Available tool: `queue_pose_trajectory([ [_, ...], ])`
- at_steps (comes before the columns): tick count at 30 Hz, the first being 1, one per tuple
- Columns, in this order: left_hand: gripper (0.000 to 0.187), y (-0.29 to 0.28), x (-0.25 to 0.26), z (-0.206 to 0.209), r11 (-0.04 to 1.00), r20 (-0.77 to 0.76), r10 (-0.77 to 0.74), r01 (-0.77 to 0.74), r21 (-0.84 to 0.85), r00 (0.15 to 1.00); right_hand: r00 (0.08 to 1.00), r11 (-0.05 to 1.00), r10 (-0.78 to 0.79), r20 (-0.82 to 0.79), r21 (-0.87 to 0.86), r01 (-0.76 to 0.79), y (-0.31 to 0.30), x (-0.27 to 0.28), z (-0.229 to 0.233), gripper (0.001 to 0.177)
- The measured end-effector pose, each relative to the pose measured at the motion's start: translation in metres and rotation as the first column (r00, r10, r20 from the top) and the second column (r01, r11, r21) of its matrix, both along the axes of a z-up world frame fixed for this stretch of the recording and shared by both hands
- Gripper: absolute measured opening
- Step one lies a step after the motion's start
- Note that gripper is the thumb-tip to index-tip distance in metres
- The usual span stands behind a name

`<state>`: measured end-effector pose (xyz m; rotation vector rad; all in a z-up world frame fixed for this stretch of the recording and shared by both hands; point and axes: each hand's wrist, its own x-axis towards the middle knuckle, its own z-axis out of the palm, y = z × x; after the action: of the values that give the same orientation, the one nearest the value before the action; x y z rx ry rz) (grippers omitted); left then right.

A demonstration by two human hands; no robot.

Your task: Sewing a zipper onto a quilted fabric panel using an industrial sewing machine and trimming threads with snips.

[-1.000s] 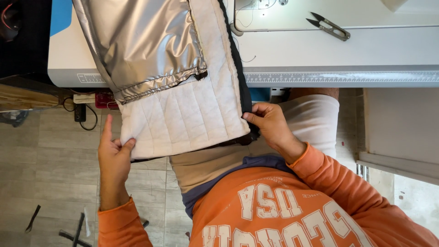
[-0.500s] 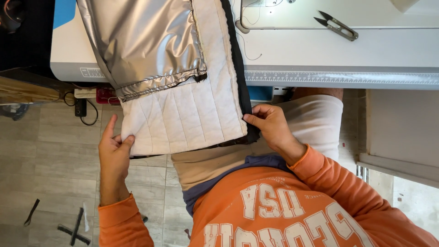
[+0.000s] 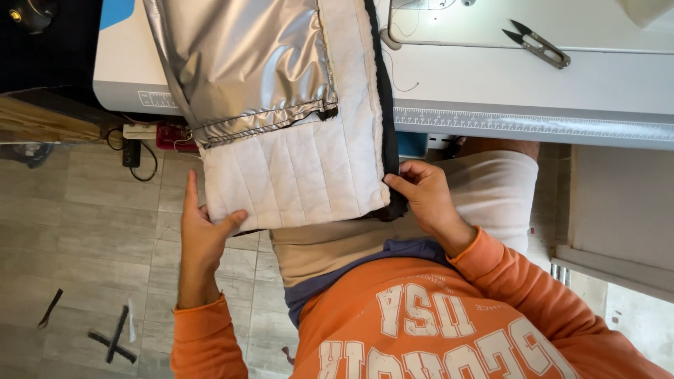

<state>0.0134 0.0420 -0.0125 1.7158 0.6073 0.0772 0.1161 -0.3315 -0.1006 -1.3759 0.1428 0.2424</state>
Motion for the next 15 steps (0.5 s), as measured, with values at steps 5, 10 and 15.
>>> queue_pose_trajectory([
  [5,0.109,0.0,0.003,0.004,1.0,-0.012,0.014,-0.014,-0.012,1.0,0.993,0.992,0.119,-0.022,-0.031,-0.12,0.004,-0.008,0.013,0.012],
  [10,0.11,0.009,0.005,-0.002,0.998,0.027,-0.006,0.007,-0.056,1.0,0.976,0.973,0.217,-0.027,-0.075,-0.219,-0.021,0.001,-0.066,0.009],
  [15,0.111,0.019,0.002,-0.015,0.997,0.035,0.005,-0.002,-0.072,0.999,0.981,0.974,0.188,0.042,-0.137,-0.18,-0.017,0.0,-0.041,0.016],
])
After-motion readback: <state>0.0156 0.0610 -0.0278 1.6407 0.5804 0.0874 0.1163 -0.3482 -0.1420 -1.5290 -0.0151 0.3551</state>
